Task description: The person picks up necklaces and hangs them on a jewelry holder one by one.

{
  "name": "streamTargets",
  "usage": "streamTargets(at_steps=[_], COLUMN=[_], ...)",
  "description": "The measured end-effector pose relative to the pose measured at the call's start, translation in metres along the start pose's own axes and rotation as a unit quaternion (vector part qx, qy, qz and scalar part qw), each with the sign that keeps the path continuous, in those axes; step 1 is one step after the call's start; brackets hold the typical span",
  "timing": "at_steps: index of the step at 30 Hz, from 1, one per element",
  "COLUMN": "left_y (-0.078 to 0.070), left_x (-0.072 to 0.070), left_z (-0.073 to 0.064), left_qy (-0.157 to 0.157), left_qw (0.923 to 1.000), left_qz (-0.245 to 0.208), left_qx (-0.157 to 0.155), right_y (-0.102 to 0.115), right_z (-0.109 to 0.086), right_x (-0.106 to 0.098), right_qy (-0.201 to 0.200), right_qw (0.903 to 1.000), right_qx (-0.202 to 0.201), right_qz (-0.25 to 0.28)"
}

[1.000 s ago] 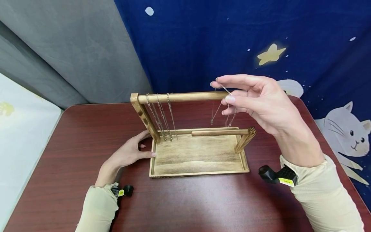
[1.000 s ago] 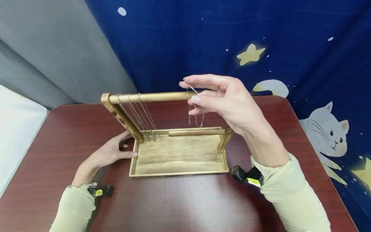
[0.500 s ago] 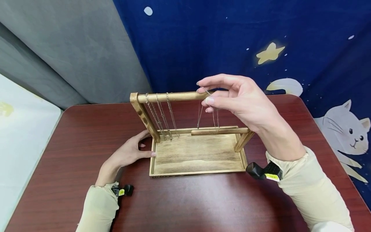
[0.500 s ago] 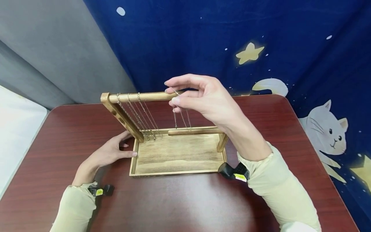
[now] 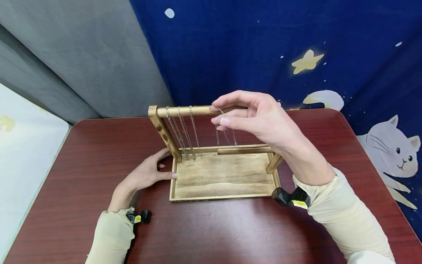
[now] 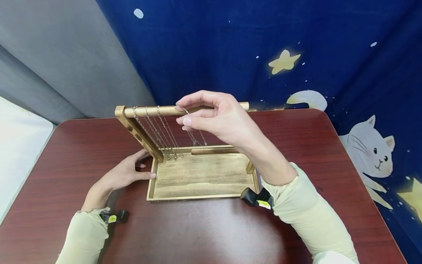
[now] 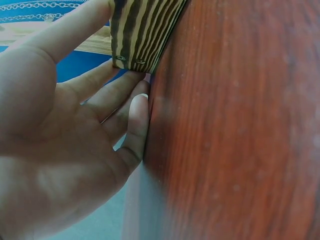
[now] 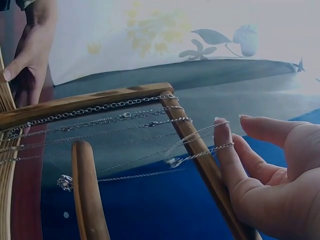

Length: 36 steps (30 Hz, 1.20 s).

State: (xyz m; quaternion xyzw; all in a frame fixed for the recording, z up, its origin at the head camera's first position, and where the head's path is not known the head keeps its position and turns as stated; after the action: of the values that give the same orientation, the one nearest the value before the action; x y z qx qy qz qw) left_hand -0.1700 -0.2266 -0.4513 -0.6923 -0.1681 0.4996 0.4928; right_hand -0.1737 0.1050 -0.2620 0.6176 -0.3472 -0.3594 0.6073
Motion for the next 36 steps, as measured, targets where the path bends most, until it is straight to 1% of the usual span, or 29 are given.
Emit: streamTargets(at_steps=[4, 10, 16, 20, 23, 27, 36], left_y=[-0.001, -0.002, -0.002, -0.003, -0.002, -0.001, -0.002], left_x=[0.001, 0.001, 0.000, -0.001, -0.002, 0.000, 0.000], left_z=[0.000, 0.001, 0.001, -0.001, -0.001, 0.000, -0.001], left_qy=[0.001, 0.003, 0.005, 0.002, 0.001, 0.004, 0.002], left_qw=[1.0000, 1.0000, 1.0000, 1.0000, 1.0000, 1.0000, 1.0000], left_qz=[-0.003, -0.001, 0.000, 0.005, 0.006, 0.003, 0.002], left_qx=[0.003, 0.003, 0.000, -0.007, -0.007, -0.002, -0.001], right_y=[-0.001, -0.003, -0.008, -0.011, -0.013, -0.017, -0.027], right_z=[-0.001, -0.004, -0.005, -0.005, -0.006, -0.007, -0.011], right_x=[0.003, 0.003, 0.005, 0.005, 0.004, 0.002, -0.002], right_qy=[0.014, 0.021, 0.047, 0.060, 0.057, 0.051, 0.041], right_qw=[0.9999, 0.9996, 0.9988, 0.9980, 0.9976, 0.9968, 0.9976], right_qx=[0.004, 0.004, 0.012, 0.021, 0.026, 0.035, 0.052], right_qz=[-0.005, -0.016, 0.009, -0.002, -0.030, -0.050, -0.022])
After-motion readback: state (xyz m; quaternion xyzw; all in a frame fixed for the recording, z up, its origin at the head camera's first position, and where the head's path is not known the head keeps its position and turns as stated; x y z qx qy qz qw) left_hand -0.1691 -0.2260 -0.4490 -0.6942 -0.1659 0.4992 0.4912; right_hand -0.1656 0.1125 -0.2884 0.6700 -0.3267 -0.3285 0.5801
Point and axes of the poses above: each hand's wrist, its own z-axis towards the middle knuckle, its own x-axis out of the palm, y = z × x, the point moved 1 cm from there along z, towards the middle knuckle, and after that the axes turned 9 degrees about x, right-handed, at the moved point
